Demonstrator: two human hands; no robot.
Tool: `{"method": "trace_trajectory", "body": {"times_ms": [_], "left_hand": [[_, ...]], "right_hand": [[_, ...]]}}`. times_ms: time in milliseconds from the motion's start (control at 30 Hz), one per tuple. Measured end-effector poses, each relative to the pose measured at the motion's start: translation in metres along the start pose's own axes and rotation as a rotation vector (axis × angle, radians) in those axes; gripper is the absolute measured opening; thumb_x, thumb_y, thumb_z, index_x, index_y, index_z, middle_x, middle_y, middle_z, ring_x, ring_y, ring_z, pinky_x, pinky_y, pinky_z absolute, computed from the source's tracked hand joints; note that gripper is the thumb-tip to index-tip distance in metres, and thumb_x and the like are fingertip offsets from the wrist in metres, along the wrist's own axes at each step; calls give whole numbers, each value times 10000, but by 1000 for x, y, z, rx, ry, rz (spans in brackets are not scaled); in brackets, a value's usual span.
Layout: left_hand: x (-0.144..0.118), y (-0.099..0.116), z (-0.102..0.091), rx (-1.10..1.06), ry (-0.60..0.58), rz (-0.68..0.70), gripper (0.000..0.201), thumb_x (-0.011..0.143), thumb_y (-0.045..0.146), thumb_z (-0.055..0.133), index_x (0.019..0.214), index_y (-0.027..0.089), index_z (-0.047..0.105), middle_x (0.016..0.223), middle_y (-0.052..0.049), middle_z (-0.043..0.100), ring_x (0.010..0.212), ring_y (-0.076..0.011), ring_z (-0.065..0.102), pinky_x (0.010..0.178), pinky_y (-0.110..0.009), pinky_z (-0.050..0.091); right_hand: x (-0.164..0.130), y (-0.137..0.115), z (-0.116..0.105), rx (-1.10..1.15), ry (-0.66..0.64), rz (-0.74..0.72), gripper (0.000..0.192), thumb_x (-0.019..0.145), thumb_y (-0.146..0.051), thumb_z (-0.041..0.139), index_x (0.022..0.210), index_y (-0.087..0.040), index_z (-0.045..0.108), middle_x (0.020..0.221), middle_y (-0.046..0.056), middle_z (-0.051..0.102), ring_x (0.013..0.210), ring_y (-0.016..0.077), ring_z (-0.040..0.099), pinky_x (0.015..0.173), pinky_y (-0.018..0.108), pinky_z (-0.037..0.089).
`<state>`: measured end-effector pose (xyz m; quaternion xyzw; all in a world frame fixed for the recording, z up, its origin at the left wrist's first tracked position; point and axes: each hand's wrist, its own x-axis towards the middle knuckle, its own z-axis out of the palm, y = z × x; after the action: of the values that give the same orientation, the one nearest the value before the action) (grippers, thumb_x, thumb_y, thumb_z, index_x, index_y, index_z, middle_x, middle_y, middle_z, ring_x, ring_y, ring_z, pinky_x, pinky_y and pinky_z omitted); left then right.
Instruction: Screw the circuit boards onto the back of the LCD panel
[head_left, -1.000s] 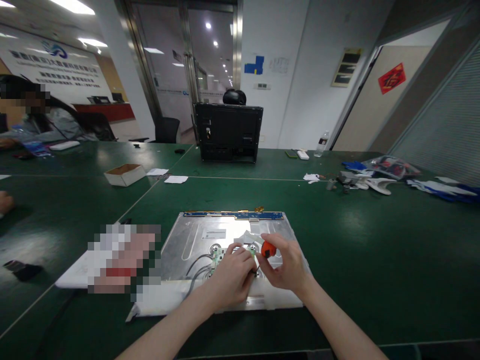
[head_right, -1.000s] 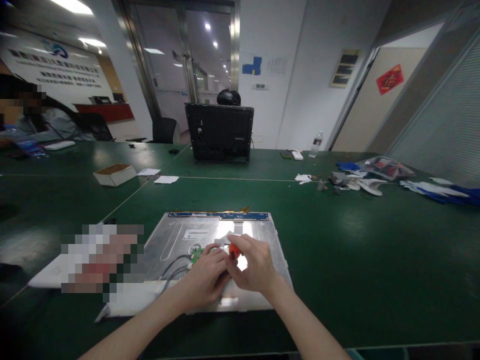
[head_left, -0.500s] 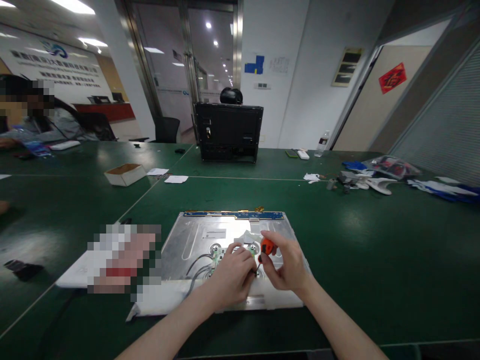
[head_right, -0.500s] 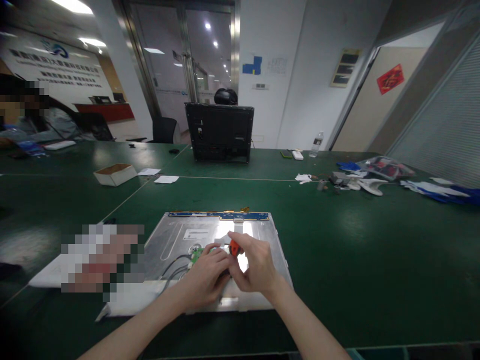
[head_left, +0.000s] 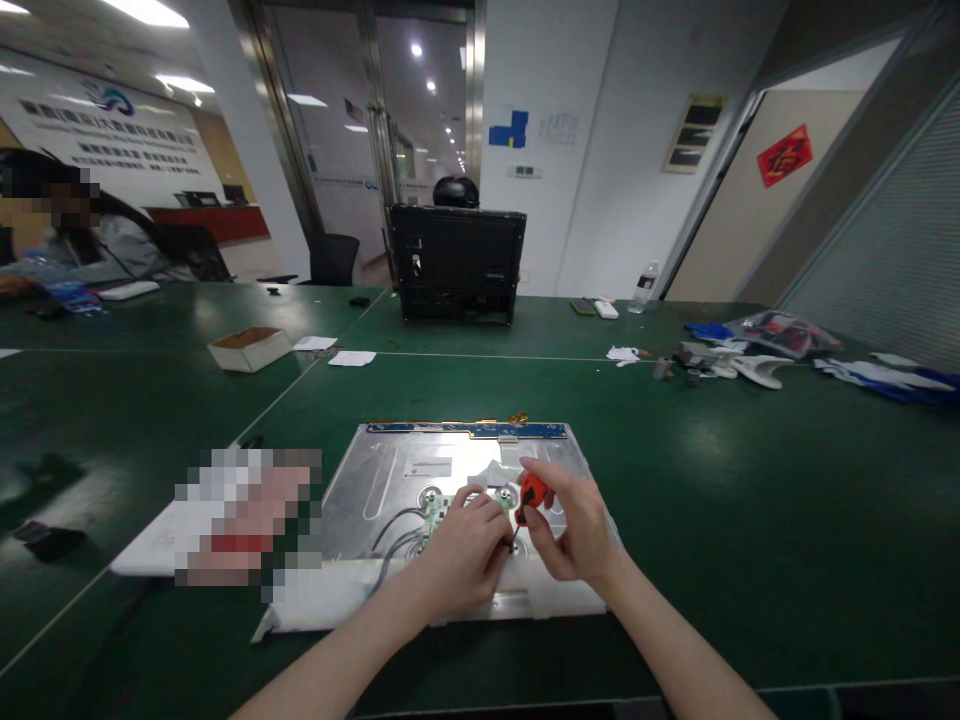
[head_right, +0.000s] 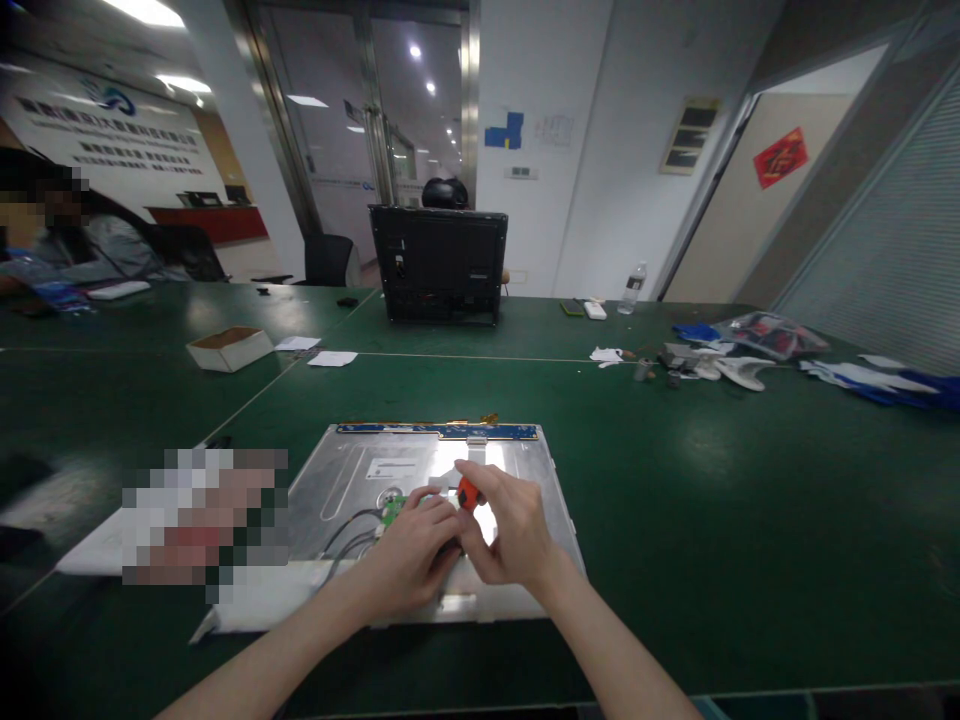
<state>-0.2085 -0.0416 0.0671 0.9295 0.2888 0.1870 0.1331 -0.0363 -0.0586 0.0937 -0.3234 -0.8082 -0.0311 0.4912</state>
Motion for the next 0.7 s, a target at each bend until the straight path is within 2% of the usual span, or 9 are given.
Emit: {"method": "trace_trajectory", "body": {"times_ms": [100, 233, 433, 700], "left_hand": [[0, 1, -2, 0, -15, 1, 150, 781, 131, 500, 880, 206, 585, 894, -32, 618, 913, -200, 540, 1007, -425, 266], [0, 1, -3, -6, -15, -3, 156, 786, 131, 497, 893, 205, 584, 920, -37, 617, 930, -202, 535, 1003, -415, 273], [-1, -1, 1, -7, -15, -15, 146, 790, 138, 499, 884, 204, 590, 920, -33, 620, 940, -204, 537, 1028, -424, 242], [0, -1, 2, 7, -16, -4, 174, 791, 133, 496, 919, 210, 586, 914, -29, 623, 918, -194, 542, 1013, -413, 261]], "right_hand": [[0, 0, 0, 12, 7, 2, 505, 784, -126, 472, 1280, -155, 380, 817, 40, 585, 627, 143, 528, 536, 278, 425], [-1, 2, 4, -44, 41, -16, 487, 779, -131, 525, 1246, -171, 396, 739, 8, 553, 585, 135, 497, 498, 260, 379], [-3, 4, 5, -93, 47, -18, 471, 784, -183, 597, 1216, -197, 408, 738, 3, 558, 596, 133, 502, 502, 252, 375], [0, -1, -1, 23, 3, 9, 509, 785, -108, 477, 1281, -158, 377, 865, 57, 601, 657, 145, 538, 570, 287, 447]]}}
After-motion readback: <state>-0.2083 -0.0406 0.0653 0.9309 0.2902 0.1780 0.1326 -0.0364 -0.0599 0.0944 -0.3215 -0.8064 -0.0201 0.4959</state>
